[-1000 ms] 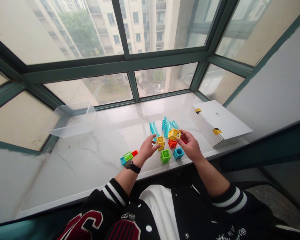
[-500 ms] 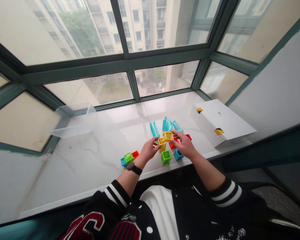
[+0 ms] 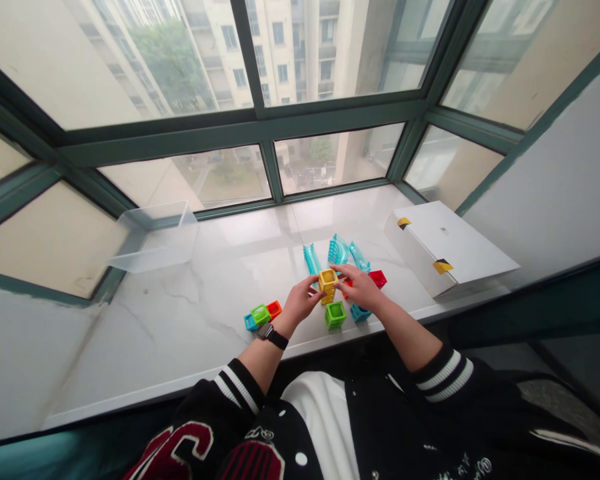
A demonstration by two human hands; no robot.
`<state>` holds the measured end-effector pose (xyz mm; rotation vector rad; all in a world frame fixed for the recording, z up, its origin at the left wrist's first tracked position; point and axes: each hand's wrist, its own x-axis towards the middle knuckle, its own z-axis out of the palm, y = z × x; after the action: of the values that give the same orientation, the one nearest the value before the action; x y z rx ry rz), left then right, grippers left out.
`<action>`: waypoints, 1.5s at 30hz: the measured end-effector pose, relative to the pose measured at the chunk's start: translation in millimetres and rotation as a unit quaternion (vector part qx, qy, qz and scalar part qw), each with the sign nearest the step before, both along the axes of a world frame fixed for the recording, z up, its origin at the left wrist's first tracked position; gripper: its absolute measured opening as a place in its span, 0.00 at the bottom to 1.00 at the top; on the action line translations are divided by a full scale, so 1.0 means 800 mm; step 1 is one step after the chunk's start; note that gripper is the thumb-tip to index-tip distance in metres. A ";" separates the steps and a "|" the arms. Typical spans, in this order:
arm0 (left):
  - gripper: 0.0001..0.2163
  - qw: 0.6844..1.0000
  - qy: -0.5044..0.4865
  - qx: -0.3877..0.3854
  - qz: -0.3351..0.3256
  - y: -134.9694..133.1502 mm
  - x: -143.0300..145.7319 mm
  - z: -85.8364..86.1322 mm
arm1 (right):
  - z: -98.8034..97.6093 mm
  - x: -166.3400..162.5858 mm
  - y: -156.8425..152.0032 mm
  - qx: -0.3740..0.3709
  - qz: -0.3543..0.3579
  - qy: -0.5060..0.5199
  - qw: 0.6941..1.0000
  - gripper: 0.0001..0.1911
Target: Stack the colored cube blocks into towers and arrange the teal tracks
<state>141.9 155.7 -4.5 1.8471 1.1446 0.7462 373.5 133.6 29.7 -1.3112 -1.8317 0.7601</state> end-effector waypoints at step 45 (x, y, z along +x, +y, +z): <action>0.24 0.993 -0.006 0.086 0.082 -0.043 -0.053 0.031 | 0.003 -0.002 0.001 -0.027 -0.021 -0.004 0.999 0.26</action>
<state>99.4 121.6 20.3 1.9018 1.2696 0.9757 372.3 134.7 32.0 -1.3844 -1.7961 0.7873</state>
